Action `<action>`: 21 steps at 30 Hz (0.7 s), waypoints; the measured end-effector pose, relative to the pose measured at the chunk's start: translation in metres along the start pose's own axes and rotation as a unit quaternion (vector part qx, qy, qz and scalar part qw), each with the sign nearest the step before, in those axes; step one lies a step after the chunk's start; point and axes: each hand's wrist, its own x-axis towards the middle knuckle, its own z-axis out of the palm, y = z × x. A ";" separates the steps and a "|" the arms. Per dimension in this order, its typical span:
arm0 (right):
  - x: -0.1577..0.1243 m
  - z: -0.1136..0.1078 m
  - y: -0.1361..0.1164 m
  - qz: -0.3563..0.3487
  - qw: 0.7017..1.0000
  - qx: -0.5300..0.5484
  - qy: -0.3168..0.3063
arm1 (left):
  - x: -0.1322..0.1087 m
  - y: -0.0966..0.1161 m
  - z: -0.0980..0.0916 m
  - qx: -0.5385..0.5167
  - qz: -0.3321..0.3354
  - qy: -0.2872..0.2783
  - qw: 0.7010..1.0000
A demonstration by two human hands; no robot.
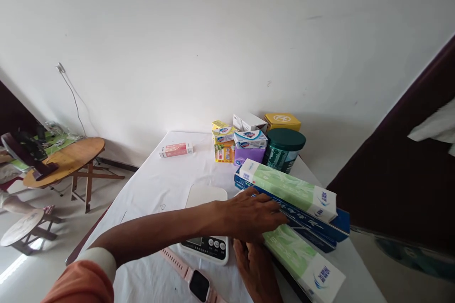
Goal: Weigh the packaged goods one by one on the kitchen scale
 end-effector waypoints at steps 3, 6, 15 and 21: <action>0.000 -0.001 0.000 0.002 1.000 -0.025 -0.006 | -0.034 -0.005 -0.029 -0.021 -0.047 0.031 0.998; 0.003 -0.006 -0.006 0.023 0.999 0.014 -0.033 | -0.076 -0.025 -0.048 -0.073 -0.107 0.030 0.991; 0.016 -0.027 -0.031 0.112 0.986 0.071 -0.104 | -0.140 -0.081 0.013 -0.170 -0.244 -0.055 0.953; 0.017 -0.027 -0.031 0.106 0.986 0.076 -0.099 | -0.132 -0.073 0.034 -0.156 -0.248 -0.074 0.953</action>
